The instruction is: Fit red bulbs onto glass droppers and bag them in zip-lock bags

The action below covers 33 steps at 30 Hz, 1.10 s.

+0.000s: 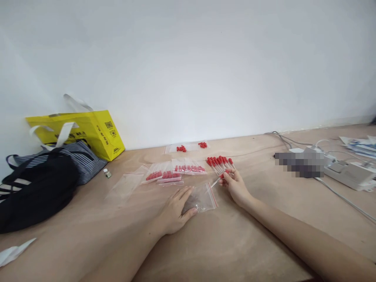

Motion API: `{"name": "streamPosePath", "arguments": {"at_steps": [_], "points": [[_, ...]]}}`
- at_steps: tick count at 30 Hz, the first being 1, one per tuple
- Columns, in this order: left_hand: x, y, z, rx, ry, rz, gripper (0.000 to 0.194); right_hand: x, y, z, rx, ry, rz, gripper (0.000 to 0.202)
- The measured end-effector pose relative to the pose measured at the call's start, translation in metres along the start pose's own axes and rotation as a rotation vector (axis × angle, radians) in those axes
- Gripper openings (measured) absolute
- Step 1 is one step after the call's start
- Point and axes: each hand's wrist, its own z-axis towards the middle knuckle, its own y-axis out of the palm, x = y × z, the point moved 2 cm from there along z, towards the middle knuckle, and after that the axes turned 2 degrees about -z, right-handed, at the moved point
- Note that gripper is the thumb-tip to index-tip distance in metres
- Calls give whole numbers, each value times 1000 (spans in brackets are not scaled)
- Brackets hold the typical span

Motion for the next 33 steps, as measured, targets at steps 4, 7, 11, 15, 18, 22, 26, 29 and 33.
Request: {"name": "streamPosePath", "arguments": {"at_steps": [4,7,11,15,18,22,26,29,33], "points": [[-1,1,0,2,-3,-18,58,-2,9,-12,-218,117,-124,34],[-2,2,0,10,2,-28,58,-1,13,-17,-374,108,-307,31],[-2,3,0,23,10,-39,57,2,13,-17,-463,-84,-552,21],[-3,0,-1,26,9,-55,57,4,16,-18,-551,-283,-678,14],[-5,-5,-4,15,14,-83,53,1,13,-13,-544,-287,-726,18],[-8,-9,-8,-18,22,-94,45,-13,-4,16,-245,-162,-963,20],[-8,-8,-7,-44,38,-73,43,-26,-17,53,35,-78,-1186,23],[-7,-7,-6,-43,44,-78,44,-25,-16,72,96,-17,-1227,24],[-7,-7,-6,-44,54,-92,44,-17,-10,80,130,45,-1236,21]]}}
